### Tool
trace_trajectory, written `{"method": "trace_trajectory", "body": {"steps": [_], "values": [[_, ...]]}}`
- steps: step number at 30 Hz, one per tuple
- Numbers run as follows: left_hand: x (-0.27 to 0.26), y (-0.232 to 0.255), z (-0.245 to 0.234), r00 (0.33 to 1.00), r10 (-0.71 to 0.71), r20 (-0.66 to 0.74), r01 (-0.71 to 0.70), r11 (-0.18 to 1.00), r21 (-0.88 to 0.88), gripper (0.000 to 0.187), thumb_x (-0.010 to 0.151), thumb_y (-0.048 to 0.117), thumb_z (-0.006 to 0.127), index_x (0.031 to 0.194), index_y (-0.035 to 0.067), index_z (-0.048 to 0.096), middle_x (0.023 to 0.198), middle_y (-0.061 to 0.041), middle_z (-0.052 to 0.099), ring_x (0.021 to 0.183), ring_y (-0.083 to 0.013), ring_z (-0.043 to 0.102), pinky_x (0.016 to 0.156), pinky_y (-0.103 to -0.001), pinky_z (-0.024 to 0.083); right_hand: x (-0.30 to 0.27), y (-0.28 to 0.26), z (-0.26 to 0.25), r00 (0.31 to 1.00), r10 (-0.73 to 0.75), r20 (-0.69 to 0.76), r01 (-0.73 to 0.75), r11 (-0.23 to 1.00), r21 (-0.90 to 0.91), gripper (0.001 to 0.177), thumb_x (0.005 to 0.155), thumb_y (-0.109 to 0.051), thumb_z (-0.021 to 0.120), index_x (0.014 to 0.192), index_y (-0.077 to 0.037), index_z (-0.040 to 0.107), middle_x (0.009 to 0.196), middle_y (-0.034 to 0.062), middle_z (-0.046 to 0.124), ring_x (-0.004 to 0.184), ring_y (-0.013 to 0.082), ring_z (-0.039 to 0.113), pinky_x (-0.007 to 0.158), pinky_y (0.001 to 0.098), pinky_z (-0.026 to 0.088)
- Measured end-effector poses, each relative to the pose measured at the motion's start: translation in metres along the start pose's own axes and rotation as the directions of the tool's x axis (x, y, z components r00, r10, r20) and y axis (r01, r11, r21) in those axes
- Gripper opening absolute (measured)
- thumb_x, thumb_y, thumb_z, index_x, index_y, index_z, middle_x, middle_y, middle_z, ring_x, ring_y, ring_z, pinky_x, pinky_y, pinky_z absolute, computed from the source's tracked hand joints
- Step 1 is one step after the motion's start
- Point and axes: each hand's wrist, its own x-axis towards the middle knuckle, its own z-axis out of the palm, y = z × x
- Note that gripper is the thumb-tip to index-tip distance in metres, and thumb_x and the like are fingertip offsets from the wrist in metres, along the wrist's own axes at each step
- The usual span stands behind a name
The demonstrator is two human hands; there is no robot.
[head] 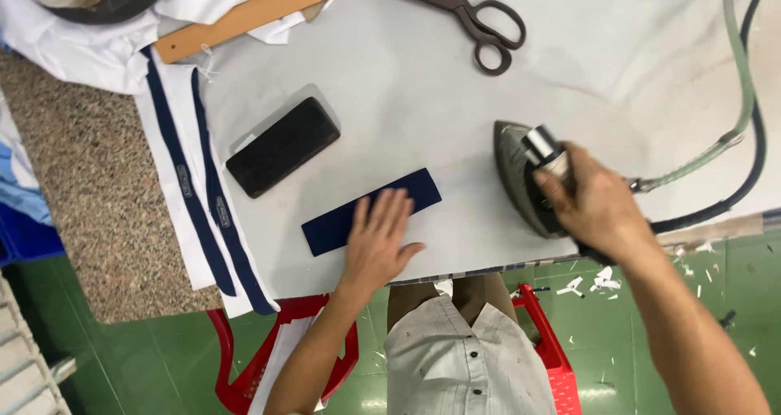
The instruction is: The person irons a white fabric piece on a table, then irons several dark blue fabric strips. They use a steam iron and a black rectangular pressing block to smooth the fabric, repeatedly folding and pressing the strips.
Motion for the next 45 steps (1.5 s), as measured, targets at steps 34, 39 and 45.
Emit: {"method": "trace_trajectory", "body": {"steps": [34,39,45], "values": [[0.031,-0.002,0.048,0.947,0.241,-0.213,-0.279,0.944,-0.174,0.063,0.097,0.046,0.054,0.148,0.008,0.053,0.16,-0.01,0.043,0.15,-0.0245,0.036,0.127,-0.048,0.017,-0.037,-0.007,0.123,0.943,-0.263,-0.204,0.153,0.887,-0.436,0.052,0.101,-0.055,0.046,0.128,-0.012,0.055,0.084,0.0132,0.071,0.071,0.0323,0.078,0.061,0.0432,0.062],[0.032,-0.002,0.045,0.94,0.232,-0.249,-0.288,0.931,-0.222,0.06,0.096,0.04,0.056,0.145,0.005,0.055,0.158,-0.012,0.047,0.149,-0.0262,0.039,0.127,-0.049,0.021,-0.03,-0.012,0.121,0.929,-0.307,-0.209,0.169,0.851,-0.498,0.051,0.102,-0.056,0.045,0.125,-0.012,0.055,0.081,0.0123,0.07,0.068,0.0308,0.078,0.059,0.0416,0.061],[0.04,0.0,0.055,0.879,0.151,-0.453,-0.253,0.952,-0.174,0.044,0.096,0.028,0.054,0.127,-0.001,0.067,0.132,-0.017,0.064,0.128,-0.0333,0.058,0.11,-0.048,0.046,-0.027,-0.021,0.116,0.923,-0.333,-0.195,0.2,0.845,-0.497,0.046,0.103,-0.051,0.047,0.124,-0.011,0.058,0.079,0.0133,0.07,0.063,0.0276,0.077,0.055,0.0377,0.06]]}}
